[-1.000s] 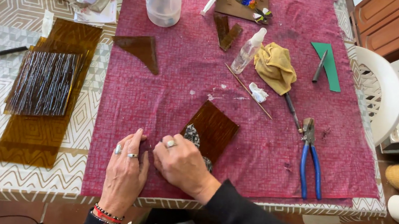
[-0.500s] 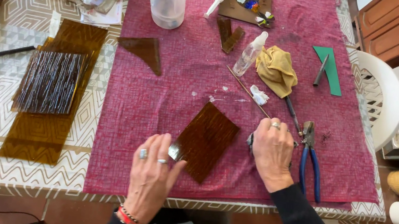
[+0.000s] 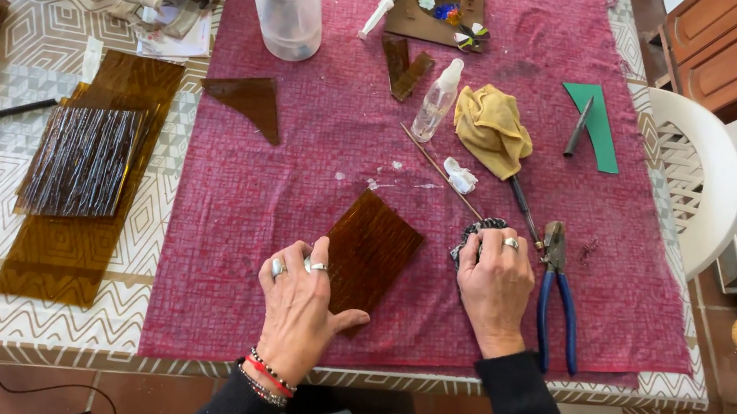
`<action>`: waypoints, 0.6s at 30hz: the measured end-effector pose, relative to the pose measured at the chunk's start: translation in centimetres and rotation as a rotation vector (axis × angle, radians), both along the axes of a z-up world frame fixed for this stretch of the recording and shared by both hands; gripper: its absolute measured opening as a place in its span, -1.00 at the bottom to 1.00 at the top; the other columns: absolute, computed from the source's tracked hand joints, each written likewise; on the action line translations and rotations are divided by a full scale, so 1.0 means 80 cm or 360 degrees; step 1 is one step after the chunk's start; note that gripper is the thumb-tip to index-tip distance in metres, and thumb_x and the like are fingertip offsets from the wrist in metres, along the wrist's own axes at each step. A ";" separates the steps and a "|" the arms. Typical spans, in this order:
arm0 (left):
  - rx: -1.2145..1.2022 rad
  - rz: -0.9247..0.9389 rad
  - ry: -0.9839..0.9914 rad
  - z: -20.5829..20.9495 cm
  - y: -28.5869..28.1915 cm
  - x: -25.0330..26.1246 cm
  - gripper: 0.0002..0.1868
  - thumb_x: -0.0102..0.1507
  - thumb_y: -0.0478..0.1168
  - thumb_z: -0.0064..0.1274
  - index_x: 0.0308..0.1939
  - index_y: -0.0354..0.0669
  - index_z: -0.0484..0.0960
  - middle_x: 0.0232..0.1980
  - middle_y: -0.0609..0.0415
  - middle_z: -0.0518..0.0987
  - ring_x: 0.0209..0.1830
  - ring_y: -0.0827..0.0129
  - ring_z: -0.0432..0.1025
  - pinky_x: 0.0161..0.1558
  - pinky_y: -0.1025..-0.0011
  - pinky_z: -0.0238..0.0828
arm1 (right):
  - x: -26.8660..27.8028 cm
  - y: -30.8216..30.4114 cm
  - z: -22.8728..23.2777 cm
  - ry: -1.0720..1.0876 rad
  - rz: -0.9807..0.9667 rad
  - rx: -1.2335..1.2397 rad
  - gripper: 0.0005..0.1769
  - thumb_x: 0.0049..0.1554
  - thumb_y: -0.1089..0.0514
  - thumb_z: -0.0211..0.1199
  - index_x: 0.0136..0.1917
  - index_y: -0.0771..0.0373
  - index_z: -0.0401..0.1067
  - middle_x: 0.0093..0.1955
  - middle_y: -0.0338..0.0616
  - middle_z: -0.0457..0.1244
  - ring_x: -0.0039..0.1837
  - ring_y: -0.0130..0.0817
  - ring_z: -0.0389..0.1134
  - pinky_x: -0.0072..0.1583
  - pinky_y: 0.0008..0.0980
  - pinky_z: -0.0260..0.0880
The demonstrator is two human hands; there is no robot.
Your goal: Cleaning and wiping down glass tiles with a cleaning solution and cloth in preparation for a mosaic.
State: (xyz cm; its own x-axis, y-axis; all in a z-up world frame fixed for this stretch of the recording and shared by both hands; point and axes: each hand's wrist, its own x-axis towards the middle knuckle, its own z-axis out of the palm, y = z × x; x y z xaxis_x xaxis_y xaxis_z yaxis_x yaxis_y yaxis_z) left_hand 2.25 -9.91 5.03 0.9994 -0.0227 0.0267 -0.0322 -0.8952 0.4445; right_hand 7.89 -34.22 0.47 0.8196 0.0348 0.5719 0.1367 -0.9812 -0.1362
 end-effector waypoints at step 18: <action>-0.1666 -0.0134 0.0572 -0.079 0.090 0.077 -0.67 0.27 -0.26 0.15 0.06 -0.39 0.69 -0.17 0.10 0.72 -0.21 0.55 0.55 -0.10 0.50 0.52 | -0.009 -0.012 -0.007 -0.0051 0.0053 0.0018 -0.84 0.18 0.11 0.31 -0.10 0.24 0.43 -0.06 -0.05 0.32 0.04 -0.05 0.37 0.02 -0.11 0.43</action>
